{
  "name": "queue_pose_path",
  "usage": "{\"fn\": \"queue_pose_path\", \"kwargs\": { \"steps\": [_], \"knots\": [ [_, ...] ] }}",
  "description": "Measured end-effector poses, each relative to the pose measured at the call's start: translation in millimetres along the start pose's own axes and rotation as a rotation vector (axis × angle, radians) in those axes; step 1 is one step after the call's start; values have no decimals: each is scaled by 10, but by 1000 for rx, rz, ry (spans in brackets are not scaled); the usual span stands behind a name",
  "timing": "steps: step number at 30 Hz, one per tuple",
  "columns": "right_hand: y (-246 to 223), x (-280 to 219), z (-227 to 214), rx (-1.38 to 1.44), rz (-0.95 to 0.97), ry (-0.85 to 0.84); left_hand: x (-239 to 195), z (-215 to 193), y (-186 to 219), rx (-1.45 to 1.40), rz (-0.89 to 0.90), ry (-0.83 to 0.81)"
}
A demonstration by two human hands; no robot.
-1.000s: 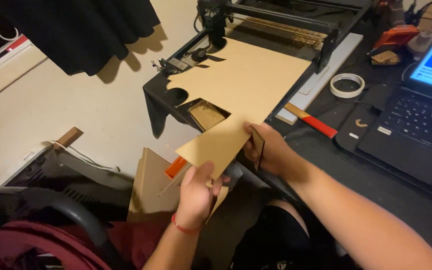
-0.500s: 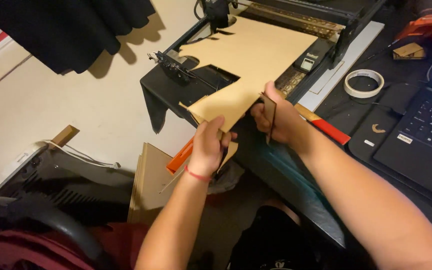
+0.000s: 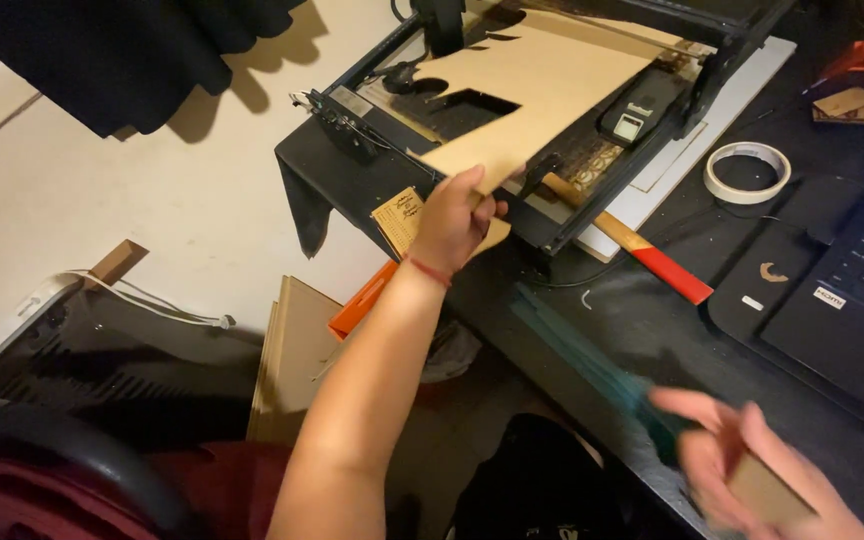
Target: The person uses a yellow utility knife to cut out a number '4' shape from a piece of cardboard. They then place the cutout on a desk next to other cardboard pieces and use a laptop.
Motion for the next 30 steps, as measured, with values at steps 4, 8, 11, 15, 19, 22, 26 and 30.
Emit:
{"fn": "queue_pose_path", "kwargs": {
  "steps": [4,8,11,15,19,22,26,30],
  "knots": [
    [364,-300,-741,32,-85,16,406,49,-17,160,30,5],
    [470,-455,-606,203,-218,50,505,220,76,257,-71,-40],
    [437,-489,-513,266,-258,130,622,298,-50,288,-133,-28],
    [492,-343,-722,404,-218,-27,643,382,-130,253,-152,16],
    [638,-288,-974,451,-182,-20,798,342,-322,140,-183,-22],
    [677,-274,-1201,347,-126,-4,1038,289,-520,164,-273,128],
    [681,-280,-1127,360,-174,5,1020,543,-482,173,-307,467],
    [618,-357,-989,370,-153,15,1275,526,-530,282,-319,621]
  ]
}}
Point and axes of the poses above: each hand's wrist, its own x-axis towards the middle knuckle, its own z-axis out of the palm, y = z × x, the point moved 1 cm from there along x, towards the middle knuckle, and after that the axes turned 15 degrees about y, right-handed, at the moved point
